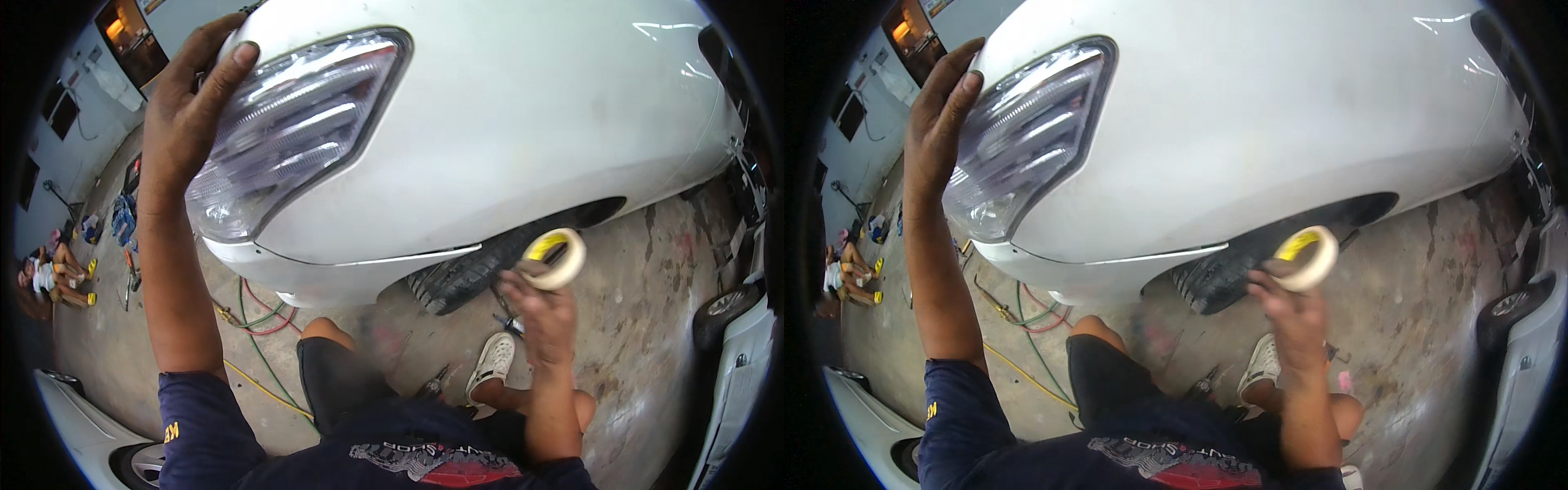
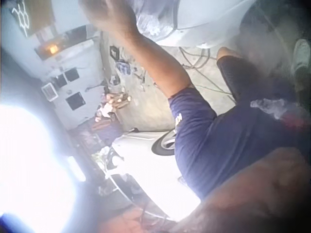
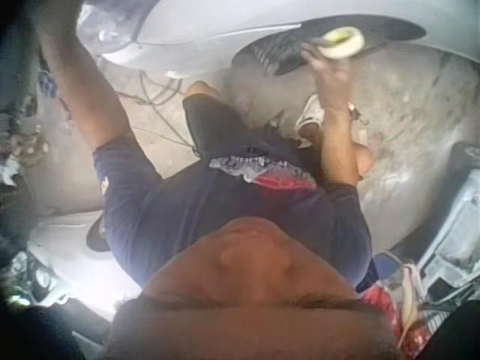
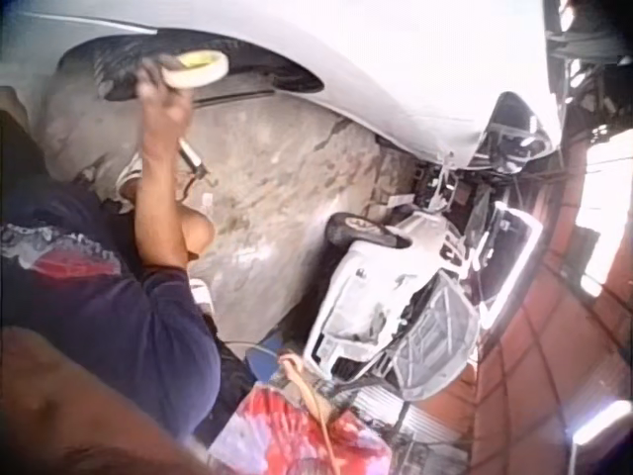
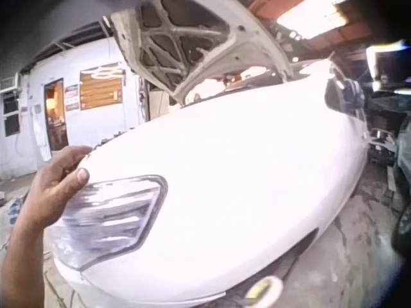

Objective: The person secures a car bumper by applying tape and using a power drill to drive a screw into the wheel well.

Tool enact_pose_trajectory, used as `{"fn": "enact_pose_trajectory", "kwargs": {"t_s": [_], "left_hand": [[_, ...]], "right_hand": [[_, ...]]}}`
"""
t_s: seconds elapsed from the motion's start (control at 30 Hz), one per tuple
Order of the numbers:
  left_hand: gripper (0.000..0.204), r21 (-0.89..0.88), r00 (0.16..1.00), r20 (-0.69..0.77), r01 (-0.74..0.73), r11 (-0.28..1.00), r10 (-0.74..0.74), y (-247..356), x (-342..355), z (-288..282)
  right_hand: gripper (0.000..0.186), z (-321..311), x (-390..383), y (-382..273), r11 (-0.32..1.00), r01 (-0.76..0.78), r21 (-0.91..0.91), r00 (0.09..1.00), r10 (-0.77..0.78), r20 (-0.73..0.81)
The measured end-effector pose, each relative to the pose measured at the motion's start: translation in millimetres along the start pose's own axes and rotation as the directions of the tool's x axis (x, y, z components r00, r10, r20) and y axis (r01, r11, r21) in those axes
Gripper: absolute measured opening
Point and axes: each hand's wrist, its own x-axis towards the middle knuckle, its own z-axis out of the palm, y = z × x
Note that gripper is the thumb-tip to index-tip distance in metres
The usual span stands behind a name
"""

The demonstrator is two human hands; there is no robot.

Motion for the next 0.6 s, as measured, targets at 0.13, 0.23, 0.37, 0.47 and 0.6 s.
{"fn": "enact_pose_trajectory", "kwargs": {"t_s": [0.13, 0.23, 0.37, 0.47, 0.6], "left_hand": [[0.082, 0.118, 0.995, -0.096, -0.023, 0.993, 0.034, -1.4, -7.3, -5.0], [0.061, 0.028, 0.903, -0.313, -0.301, 0.953, 0.294, 31.3, -51.8, 16.8], [0.024, -0.419, 0.617, 0.226, -0.637, 0.647, 0.754, 92.8, -172.2, 49.9], [0.015, -0.655, 0.517, 0.357, -0.455, 0.603, 0.778, 105.6, -223.9, 94.6], [0.017, -0.681, 0.413, 0.512, -0.340, 0.648, 0.754, 74.2, -236.5, 136.3]], "right_hand": [[0.069, 30.1, 12.9, 97.7, 0.996, -0.082, 0.030, 0.996, 0.081, 0.026], [0.067, 52.5, 20.4, 114.9, 0.999, -0.044, 0.026, 0.999, 0.044, 0.001], [0.053, 73.1, 34.0, 139.2, 0.989, 0.009, 0.145, 1.000, -0.007, -0.013], [0.044, 77.6, 34.8, 148.6, 0.993, 0.027, 0.111, 0.998, -0.020, -0.062], [0.037, 77.9, 42.3, 156.2, 0.989, 0.044, 0.142, 0.998, -0.037, -0.050]]}}
